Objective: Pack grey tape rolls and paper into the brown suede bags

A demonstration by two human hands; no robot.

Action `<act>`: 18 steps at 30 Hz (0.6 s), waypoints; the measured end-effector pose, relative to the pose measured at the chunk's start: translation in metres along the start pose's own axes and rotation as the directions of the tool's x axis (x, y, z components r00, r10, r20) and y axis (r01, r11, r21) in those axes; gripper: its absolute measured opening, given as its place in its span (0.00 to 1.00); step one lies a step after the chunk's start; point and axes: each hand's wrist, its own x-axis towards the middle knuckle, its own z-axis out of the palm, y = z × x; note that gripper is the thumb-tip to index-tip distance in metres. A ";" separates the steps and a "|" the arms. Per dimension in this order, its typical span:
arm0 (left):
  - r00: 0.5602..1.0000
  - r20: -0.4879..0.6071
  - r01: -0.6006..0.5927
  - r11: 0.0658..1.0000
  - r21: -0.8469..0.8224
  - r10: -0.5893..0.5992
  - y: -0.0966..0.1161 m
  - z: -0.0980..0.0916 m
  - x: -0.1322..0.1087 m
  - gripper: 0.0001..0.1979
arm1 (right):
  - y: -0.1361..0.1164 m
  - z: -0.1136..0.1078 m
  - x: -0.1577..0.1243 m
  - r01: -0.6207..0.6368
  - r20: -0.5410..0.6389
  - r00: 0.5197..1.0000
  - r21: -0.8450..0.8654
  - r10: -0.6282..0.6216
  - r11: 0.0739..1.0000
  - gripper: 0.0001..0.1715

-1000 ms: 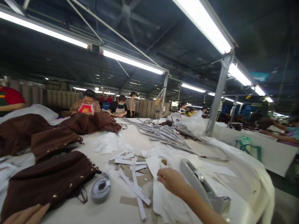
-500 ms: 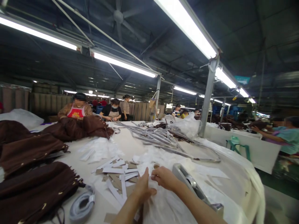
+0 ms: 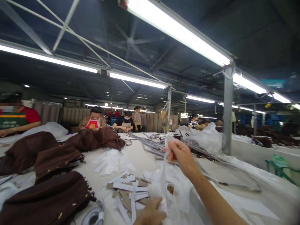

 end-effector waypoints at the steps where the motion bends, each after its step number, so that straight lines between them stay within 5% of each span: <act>1: 1.000 -0.028 -0.017 0.994 -0.107 0.014 0.006 -0.012 -0.004 0.30 | -0.010 0.007 -0.013 -0.034 0.152 0.987 -0.053 0.042 0.998 0.20; 3: 0.993 -0.102 -0.089 0.950 -0.300 0.061 0.018 -0.037 -0.021 0.30 | -0.021 0.025 -0.043 -0.082 0.490 0.850 -0.236 0.191 0.968 0.18; 5: 0.981 -0.172 -0.157 0.888 -0.432 0.090 0.024 -0.060 -0.052 0.35 | -0.022 0.047 -0.074 -0.057 0.653 0.717 -0.296 0.246 0.954 0.16; 7: 0.980 -0.181 -0.173 0.798 -0.578 0.081 0.026 -0.075 -0.096 0.42 | -0.020 0.072 -0.100 0.014 0.719 0.660 -0.302 0.219 0.953 0.13; 10: 0.987 -0.121 -0.158 0.545 -0.823 0.104 0.020 -0.083 -0.177 0.43 | -0.014 0.112 -0.131 0.187 0.729 0.668 -0.360 0.151 0.914 0.15; 13: 0.967 -0.252 -0.247 0.427 -0.870 0.046 0.009 -0.078 -0.252 0.37 | -0.010 0.157 -0.163 0.313 0.750 0.648 -0.420 0.131 0.852 0.20; 18: 0.821 -0.500 -0.368 0.415 -0.832 -0.275 -0.016 -0.059 -0.356 0.26 | -0.021 0.224 -0.229 0.397 0.921 0.382 -0.241 0.079 0.886 0.19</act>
